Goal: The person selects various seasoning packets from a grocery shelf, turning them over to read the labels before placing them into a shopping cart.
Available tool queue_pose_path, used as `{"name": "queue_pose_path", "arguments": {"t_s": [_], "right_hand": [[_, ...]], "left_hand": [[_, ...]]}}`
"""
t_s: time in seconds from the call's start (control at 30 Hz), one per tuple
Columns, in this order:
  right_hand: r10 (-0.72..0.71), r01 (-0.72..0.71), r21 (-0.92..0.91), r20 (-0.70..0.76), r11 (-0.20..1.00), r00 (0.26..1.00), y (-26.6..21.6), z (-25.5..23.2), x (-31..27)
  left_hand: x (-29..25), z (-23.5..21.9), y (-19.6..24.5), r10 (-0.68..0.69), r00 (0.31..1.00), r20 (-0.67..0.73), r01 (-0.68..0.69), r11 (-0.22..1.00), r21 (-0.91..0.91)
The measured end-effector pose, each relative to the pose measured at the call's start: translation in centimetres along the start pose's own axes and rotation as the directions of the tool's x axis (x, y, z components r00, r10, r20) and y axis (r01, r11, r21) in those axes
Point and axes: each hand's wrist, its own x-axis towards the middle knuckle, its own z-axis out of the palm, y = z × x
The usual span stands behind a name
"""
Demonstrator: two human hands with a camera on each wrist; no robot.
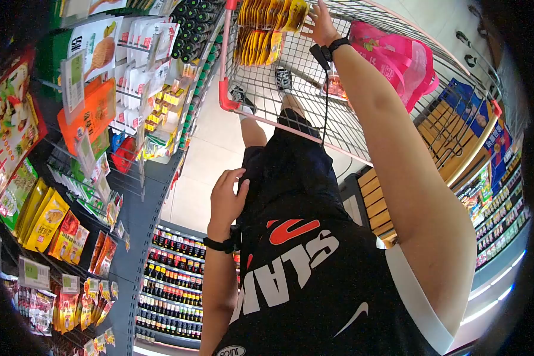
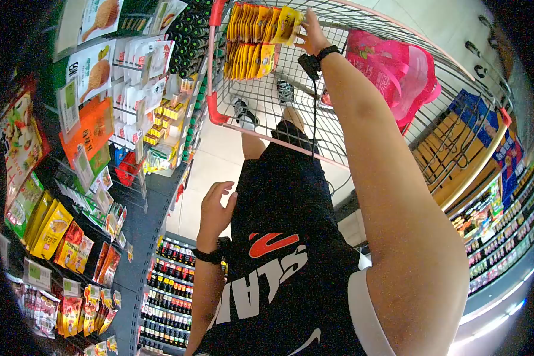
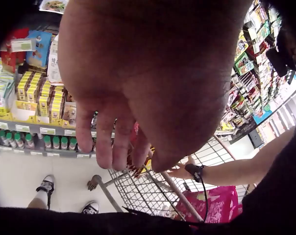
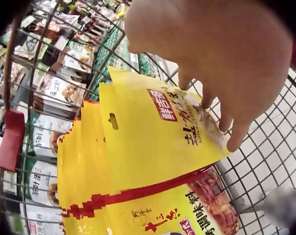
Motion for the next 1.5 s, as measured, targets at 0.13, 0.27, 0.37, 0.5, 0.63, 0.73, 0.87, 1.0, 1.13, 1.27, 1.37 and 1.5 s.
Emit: {"name": "queue_pose_path", "arguments": {"t_s": [0.13, 0.27, 0.37, 0.5, 0.63, 0.73, 0.87, 1.0, 1.13, 1.27, 1.37, 1.5], "right_hand": [[0.024, -0.022, -0.088, 0.025, 0.996, 0.999, 1.6, 0.2, 2.5], [0.052, -0.054, -0.149, -0.022, 0.987, 0.998, 1.7, 0.1, 3.5], [0.049, -0.053, -0.168, -0.027, 0.984, 0.998, 2.0, 0.0, 3.6], [0.027, -0.031, -0.191, -0.023, 0.981, 0.999, 1.8, -0.2, 3.4], [0.032, -0.028, -0.172, 0.019, 0.985, 0.999, 2.3, -0.9, 3.7], [0.059, -0.053, -0.175, 0.028, 0.983, 0.998, 2.1, -0.5, 3.7], [0.050, -0.051, -0.183, -0.010, 0.982, 0.999, 1.7, 0.1, 3.1], [0.067, -0.100, -0.220, -0.152, 0.970, 0.986, 2.4, -1.0, 3.4], [0.208, -0.256, -0.230, -0.214, 0.939, 0.955, 2.7, -2.8, 3.0], [0.203, -0.189, -0.188, 0.059, 0.964, 0.977, 4.4, -7.0, 0.7], [0.122, -0.147, -0.188, -0.141, 0.971, 0.983, 4.7, -5.5, -4.4], [-0.041, -0.002, -0.433, -0.090, 0.901, 0.995, 7.4, -6.9, -8.6]], "left_hand": [[0.7, 0.5, -0.2, 0.005, 1.000, 0.025, -0.005, 1.000, -0.013], [1.7, 0.5, 0.3, 0.006, 1.000, 0.030, -0.005, 1.000, -0.021], [2.0, 0.5, 0.5, -0.003, 0.999, 0.034, 0.004, 0.999, -0.032], [2.5, 0.2, 0.5, 0.015, 0.999, 0.036, -0.014, 1.000, -0.024], [3.0, 0.1, 0.6, 0.041, 0.999, 0.023, -0.040, 0.999, -0.017], [2.9, 0.1, 0.8, 0.025, 0.999, 0.025, -0.024, 0.999, -0.034], [2.7, 0.2, 0.9, 0.037, 0.999, 0.037, -0.036, 0.999, -0.027], [2.5, 0.0, 1.1, 0.068, 0.997, 0.028, -0.067, 0.997, -0.025], [1.8, -0.5, 0.6, 0.129, 0.992, -0.018, -0.129, 0.992, -0.012], [0.5, -1.7, -0.8, 0.170, 0.980, -0.100, -0.175, 0.984, -0.041], [-0.7, -3.6, -3.2, 0.234, 0.938, -0.255, -0.267, 0.958, -0.101], [-3.8, -8.4, -5.5, 0.167, 0.818, -0.550, -0.316, 0.930, -0.187]]}}
